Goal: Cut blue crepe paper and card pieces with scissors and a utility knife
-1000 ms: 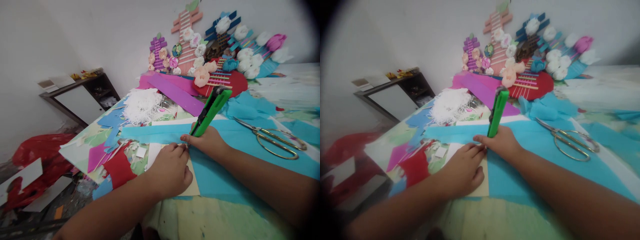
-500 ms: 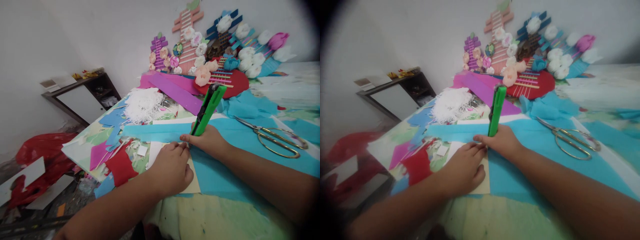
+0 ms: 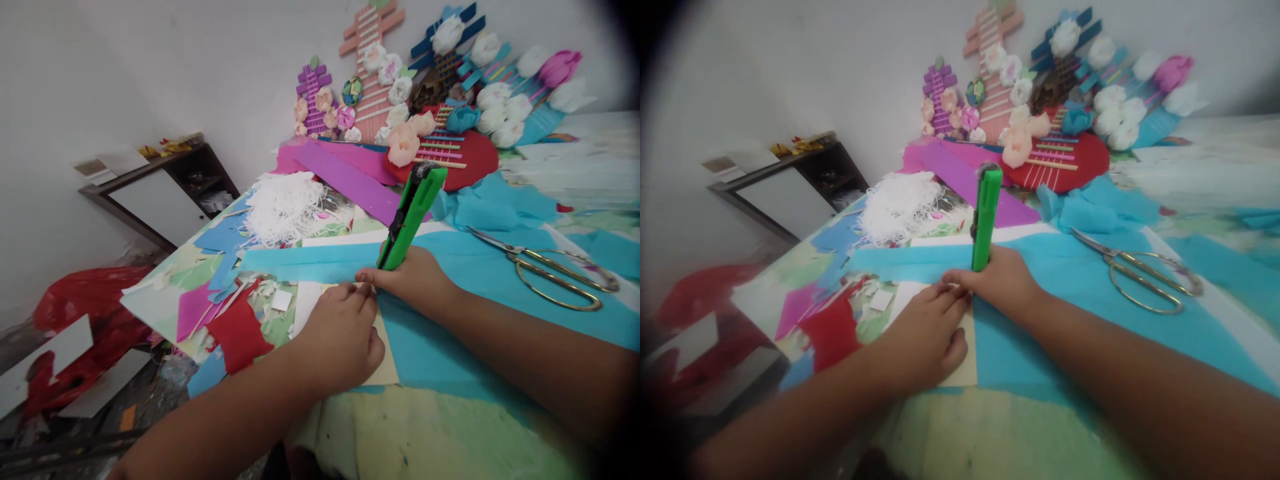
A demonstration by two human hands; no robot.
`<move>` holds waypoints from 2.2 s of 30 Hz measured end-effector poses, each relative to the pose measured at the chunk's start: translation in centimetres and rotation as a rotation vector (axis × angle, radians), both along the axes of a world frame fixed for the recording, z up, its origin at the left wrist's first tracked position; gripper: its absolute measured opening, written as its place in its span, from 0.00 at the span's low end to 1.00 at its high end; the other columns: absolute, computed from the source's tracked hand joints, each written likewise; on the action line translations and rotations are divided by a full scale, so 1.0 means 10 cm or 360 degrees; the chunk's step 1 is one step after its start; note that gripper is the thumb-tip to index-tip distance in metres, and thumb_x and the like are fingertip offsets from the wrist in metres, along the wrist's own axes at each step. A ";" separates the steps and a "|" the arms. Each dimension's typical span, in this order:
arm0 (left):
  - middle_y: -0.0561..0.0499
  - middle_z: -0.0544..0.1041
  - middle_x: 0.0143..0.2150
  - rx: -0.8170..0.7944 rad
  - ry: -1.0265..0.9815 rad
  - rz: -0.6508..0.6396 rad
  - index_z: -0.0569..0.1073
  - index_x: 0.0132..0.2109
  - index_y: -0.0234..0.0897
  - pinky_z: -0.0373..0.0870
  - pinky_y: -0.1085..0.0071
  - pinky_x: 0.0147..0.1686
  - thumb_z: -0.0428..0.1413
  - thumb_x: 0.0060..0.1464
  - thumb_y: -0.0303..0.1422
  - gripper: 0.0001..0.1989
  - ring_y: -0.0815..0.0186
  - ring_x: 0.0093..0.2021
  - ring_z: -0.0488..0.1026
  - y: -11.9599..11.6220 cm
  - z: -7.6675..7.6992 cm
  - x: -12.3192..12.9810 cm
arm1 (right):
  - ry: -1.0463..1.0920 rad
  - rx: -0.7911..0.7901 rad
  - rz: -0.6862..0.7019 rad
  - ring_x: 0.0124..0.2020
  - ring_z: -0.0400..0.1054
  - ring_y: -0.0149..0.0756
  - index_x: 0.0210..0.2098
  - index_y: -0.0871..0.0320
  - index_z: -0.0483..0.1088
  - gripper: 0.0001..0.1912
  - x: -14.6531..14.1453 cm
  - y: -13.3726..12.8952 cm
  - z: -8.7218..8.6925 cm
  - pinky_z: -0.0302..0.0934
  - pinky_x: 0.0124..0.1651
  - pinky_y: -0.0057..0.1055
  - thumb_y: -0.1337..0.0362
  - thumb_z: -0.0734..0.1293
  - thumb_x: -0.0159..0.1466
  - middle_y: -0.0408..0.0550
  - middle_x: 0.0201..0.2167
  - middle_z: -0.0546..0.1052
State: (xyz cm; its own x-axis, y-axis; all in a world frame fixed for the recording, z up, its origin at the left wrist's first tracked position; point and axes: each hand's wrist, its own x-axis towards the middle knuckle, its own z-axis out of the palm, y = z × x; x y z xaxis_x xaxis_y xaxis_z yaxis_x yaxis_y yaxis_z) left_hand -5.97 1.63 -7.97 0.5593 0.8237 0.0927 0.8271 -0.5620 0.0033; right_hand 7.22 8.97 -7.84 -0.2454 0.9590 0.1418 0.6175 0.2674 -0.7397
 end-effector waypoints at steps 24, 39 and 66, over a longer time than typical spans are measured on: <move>0.43 0.68 0.49 -0.0043 -0.0065 0.0087 0.66 0.49 0.28 0.57 0.58 0.50 0.45 0.48 0.33 0.21 0.55 0.50 0.61 0.00 0.00 -0.01 | 0.0089 -0.0042 0.0053 0.18 0.55 0.26 0.16 0.58 0.57 0.23 0.02 -0.05 0.00 0.47 0.21 0.25 0.43 0.64 0.44 0.39 0.13 0.62; 0.43 0.68 0.49 -0.0045 -0.0055 0.0112 0.67 0.47 0.29 0.56 0.58 0.50 0.46 0.48 0.33 0.19 0.55 0.50 0.60 -0.02 0.02 0.01 | -0.0053 0.0065 0.0008 0.17 0.52 0.26 0.15 0.58 0.58 0.22 0.00 -0.04 0.00 0.46 0.19 0.26 0.46 0.64 0.43 0.39 0.13 0.61; 0.44 0.66 0.52 0.0006 -0.0111 0.0105 0.65 0.51 0.29 0.58 0.58 0.47 0.45 0.49 0.34 0.22 0.56 0.48 0.60 -0.01 0.03 0.00 | 0.0174 0.0057 -0.0032 0.21 0.61 0.29 0.22 0.56 0.59 0.08 0.09 -0.20 -0.02 0.54 0.24 0.26 0.60 0.57 0.55 0.40 0.16 0.64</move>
State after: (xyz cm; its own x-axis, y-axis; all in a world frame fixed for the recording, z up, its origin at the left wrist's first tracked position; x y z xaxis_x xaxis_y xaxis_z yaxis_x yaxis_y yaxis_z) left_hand -5.99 1.48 -7.71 0.4959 0.8582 0.1328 0.8602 -0.5064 0.0604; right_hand 8.15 7.01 -8.03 -0.2074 0.9575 0.2006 0.5393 0.2830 -0.7932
